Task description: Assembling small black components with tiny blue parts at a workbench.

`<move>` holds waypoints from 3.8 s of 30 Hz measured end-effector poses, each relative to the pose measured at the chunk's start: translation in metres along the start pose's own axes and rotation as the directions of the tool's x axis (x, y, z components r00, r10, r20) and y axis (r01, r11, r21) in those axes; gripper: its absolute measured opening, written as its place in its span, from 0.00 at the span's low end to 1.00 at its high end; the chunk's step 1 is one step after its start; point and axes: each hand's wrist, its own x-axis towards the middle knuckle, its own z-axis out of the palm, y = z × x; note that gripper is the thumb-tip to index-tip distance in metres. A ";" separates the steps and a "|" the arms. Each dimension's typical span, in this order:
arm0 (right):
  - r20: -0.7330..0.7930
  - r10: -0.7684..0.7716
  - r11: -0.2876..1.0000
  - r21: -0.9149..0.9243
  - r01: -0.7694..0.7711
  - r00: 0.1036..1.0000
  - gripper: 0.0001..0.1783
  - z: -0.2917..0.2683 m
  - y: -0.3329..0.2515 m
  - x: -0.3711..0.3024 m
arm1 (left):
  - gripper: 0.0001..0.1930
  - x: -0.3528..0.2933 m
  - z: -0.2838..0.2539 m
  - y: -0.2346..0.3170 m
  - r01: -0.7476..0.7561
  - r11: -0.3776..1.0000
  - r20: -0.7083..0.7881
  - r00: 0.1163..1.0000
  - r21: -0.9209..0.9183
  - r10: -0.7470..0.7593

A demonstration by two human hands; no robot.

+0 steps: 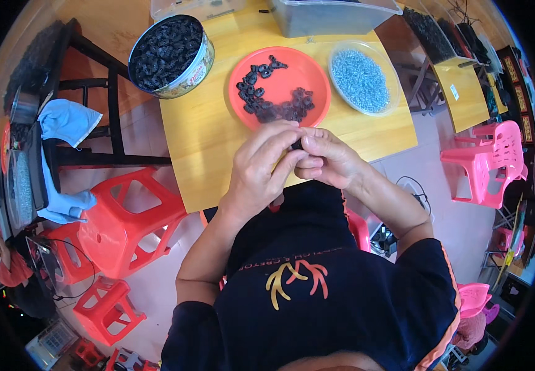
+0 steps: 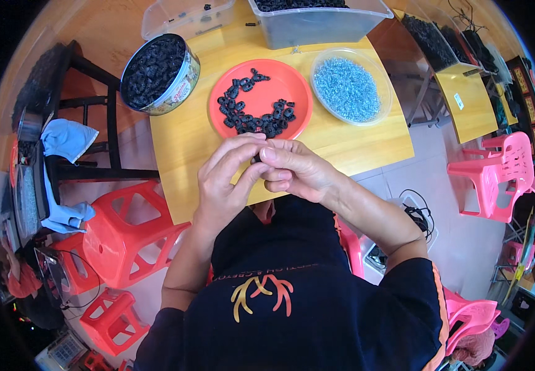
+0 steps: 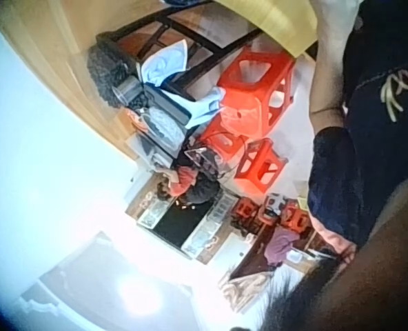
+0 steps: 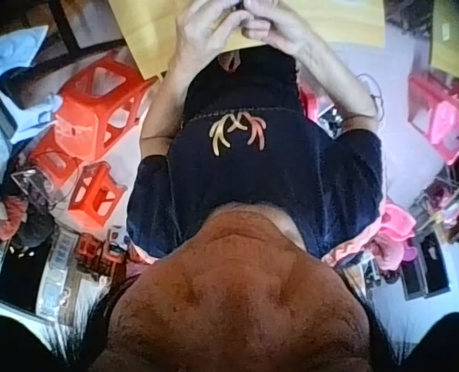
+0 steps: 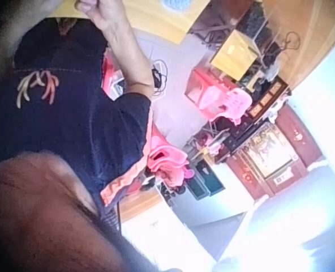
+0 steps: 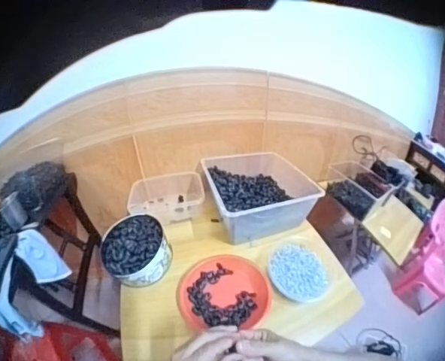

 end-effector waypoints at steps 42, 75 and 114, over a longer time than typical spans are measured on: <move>0.346 -0.297 -0.654 -0.753 0.074 0.890 0.10 -0.031 -0.064 0.104 | 0.15 0.051 -0.055 -0.074 0.256 0.854 -0.227 0.959 0.452 -0.168; 0.340 -0.633 -0.230 -0.940 0.251 0.695 0.07 -0.005 -0.046 0.022 | 0.07 0.018 0.011 -0.046 0.472 0.862 0.053 0.871 0.186 -0.489; -0.359 -0.725 0.422 -0.906 -0.033 0.588 0.07 -0.099 -0.168 -0.066 | 0.09 0.017 0.010 -0.049 0.694 0.693 0.205 0.720 -0.196 -0.663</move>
